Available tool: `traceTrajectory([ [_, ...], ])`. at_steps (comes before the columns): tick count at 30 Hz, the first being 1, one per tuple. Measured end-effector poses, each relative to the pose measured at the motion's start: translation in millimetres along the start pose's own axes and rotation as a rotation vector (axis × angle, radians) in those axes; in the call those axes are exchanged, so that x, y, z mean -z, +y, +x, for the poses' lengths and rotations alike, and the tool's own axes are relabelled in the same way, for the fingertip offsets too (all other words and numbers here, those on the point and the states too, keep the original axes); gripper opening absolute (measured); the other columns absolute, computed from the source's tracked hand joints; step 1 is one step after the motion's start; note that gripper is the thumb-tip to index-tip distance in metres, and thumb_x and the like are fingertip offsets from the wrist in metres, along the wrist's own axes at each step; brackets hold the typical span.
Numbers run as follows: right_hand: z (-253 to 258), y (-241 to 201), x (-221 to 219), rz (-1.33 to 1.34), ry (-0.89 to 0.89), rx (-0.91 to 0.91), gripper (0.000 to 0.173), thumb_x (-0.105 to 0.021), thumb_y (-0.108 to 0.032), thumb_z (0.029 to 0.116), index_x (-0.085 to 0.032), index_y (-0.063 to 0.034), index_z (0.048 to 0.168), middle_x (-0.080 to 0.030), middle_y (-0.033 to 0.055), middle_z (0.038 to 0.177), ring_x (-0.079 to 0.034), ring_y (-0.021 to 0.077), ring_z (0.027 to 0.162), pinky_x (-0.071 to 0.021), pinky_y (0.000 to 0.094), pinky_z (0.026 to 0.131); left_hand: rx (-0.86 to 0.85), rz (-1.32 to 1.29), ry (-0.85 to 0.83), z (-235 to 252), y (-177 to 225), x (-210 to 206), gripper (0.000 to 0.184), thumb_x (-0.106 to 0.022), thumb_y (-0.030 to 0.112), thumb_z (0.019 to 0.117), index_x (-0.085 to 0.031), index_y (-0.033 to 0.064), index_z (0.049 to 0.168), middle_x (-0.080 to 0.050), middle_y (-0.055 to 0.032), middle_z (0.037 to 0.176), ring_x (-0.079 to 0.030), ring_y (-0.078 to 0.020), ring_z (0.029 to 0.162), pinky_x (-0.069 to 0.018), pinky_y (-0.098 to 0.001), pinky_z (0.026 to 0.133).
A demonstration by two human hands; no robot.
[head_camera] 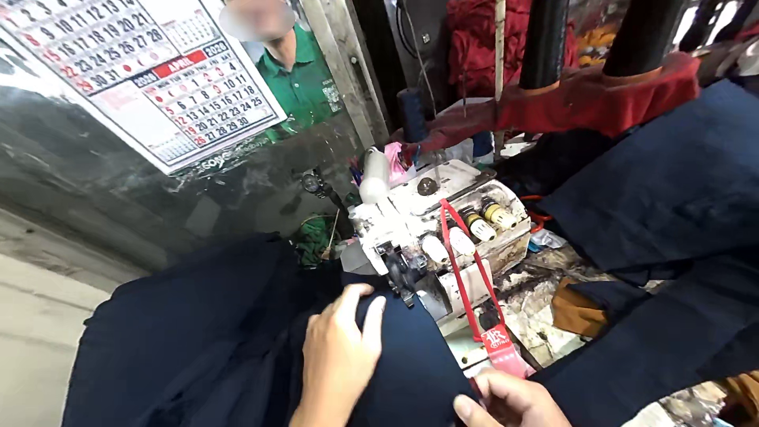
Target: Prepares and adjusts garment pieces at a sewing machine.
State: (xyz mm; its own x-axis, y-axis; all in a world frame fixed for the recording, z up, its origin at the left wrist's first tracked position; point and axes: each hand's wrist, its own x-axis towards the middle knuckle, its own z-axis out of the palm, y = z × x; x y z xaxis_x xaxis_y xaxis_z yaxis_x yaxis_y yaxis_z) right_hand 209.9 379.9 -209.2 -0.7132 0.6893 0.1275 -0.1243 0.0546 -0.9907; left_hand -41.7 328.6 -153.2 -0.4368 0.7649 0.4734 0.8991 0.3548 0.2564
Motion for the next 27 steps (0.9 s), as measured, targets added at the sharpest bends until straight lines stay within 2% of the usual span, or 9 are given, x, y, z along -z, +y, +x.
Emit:
traceTrajectory([
  [5,45.7,-2.4,-19.4,-0.098,0.152,0.063,0.024,-0.07,-0.026,0.097,-0.066,-0.01,0.08,-0.06,0.0,0.071,-0.056,0.0111,0.06,-0.0475,0.0285,0.052,0.002,0.02,0.001,34.1,-26.4,-8.1,0.032,-0.053,0.047,0.1025,-0.068,0.0247,0.12,-0.073,0.0007,0.091,-0.072,-0.0194,0.084,-0.0581,-0.0499,0.07],
  [9,84.7,9.6,-31.9,-0.222,0.337,0.106,0.037,-0.069,-0.035,0.0931,-0.057,-0.0173,0.064,-0.048,-0.0062,0.057,-0.045,0.0059,0.049,-0.0355,0.0257,0.044,0.065,0.021,-0.004,57.0,-34.9,-15.5,0.023,-0.056,0.034,0.104,-0.066,0.0143,0.112,-0.068,-0.0073,0.079,-0.069,-0.0281,0.072,-0.0545,-0.0551,0.063],
  [13,86.1,5.3,-28.3,-0.219,0.246,0.122,0.043,-0.068,-0.038,0.0938,-0.051,-0.0174,0.061,-0.045,-0.0051,0.056,-0.044,0.007,0.049,-0.0339,0.0273,0.045,0.142,-0.015,-0.094,80.7,-47.5,5.5,0.024,-0.058,0.031,0.105,-0.066,0.0108,0.117,-0.071,-0.012,0.093,-0.07,-0.0328,0.083,-0.0563,-0.0606,0.073],
  [16,52.9,-11.1,-0.8,-0.279,-0.252,0.133,0.034,-0.067,-0.036,0.099,-0.066,-0.0085,0.079,-0.062,0.0034,0.072,-0.06,0.0146,0.065,-0.0509,0.037,0.06,0.085,-0.129,0.169,62.7,-54.1,44.2,0.034,-0.054,0.031,0.1067,-0.062,0.0026,0.123,-0.069,-0.0171,0.106,-0.069,-0.0314,0.091,-0.0572,-0.0569,0.078],
  [19,54.1,-37.5,-9.6,-0.328,-0.532,0.193,0.029,-0.068,-0.03,0.0968,-0.068,-0.0074,0.115,-0.07,0.0055,0.087,-0.067,0.0185,0.076,-0.0566,0.0431,0.071,-0.043,-0.123,0.453,32.0,-53.9,61.9,0.034,-0.051,0.027,0.1072,-0.058,-0.0029,0.122,-0.065,-0.0145,0.1,-0.063,-0.0153,0.082,-0.055,-0.0342,0.073],
  [21,79.3,-58.7,-46.3,-0.148,-0.413,0.163,0.059,-0.065,-0.03,0.1002,-0.043,-0.0073,0.15,-0.071,0.0038,0.091,-0.066,0.0144,0.067,-0.0592,0.0344,0.06,-0.112,-0.145,0.587,19.5,-47.4,67.8,0.029,-0.053,0.017,0.1059,-0.058,-0.0087,0.116,-0.062,-0.0139,0.096,-0.059,-0.0086,0.08,-0.0524,-0.0234,0.073],
  [23,101.9,-70.3,-70.3,-0.062,-0.394,-0.006,0.074,-0.058,-0.035,0.1047,-0.016,-0.017,0.163,-0.072,0.0046,0.102,-0.069,0.0158,0.062,-0.0626,0.0349,0.054,-0.195,-0.184,0.666,7.7,-43.0,74.8,0.022,-0.054,0.009,0.1038,-0.057,-0.0125,0.111,-0.063,-0.0125,0.095,-0.061,-0.0039,0.083,-0.0536,-0.0188,0.076],
  [25,96.5,-59.9,-63.7,-0.145,-0.393,-0.053,0.062,-0.058,-0.034,0.1037,-0.034,-0.0129,0.157,-0.071,0.0061,0.097,-0.07,0.0178,0.065,-0.0624,0.0392,0.059,-0.27,-0.197,0.648,-12.3,-42.0,78.2,0.017,-0.053,0.004,0.1031,-0.056,-0.0106,0.11,-0.064,-0.0088,0.097,-0.062,-0.0008,0.088,-0.0546,-0.0177,0.083],
  [27,75.0,-40.9,-36.2,-0.13,-0.168,-0.023,0.025,-0.064,-0.024,0.0994,-0.069,-0.0097,0.119,-0.075,0.0037,0.087,-0.071,0.0158,0.063,-0.0626,0.0372,0.057,-0.279,-0.21,0.558,-38.1,-34.6,65.8,0.016,-0.052,0.008,0.1035,-0.058,-0.0052,0.111,-0.065,-0.0073,0.098,-0.063,-0.0015,0.089,-0.0539,-0.0189,0.083],
])
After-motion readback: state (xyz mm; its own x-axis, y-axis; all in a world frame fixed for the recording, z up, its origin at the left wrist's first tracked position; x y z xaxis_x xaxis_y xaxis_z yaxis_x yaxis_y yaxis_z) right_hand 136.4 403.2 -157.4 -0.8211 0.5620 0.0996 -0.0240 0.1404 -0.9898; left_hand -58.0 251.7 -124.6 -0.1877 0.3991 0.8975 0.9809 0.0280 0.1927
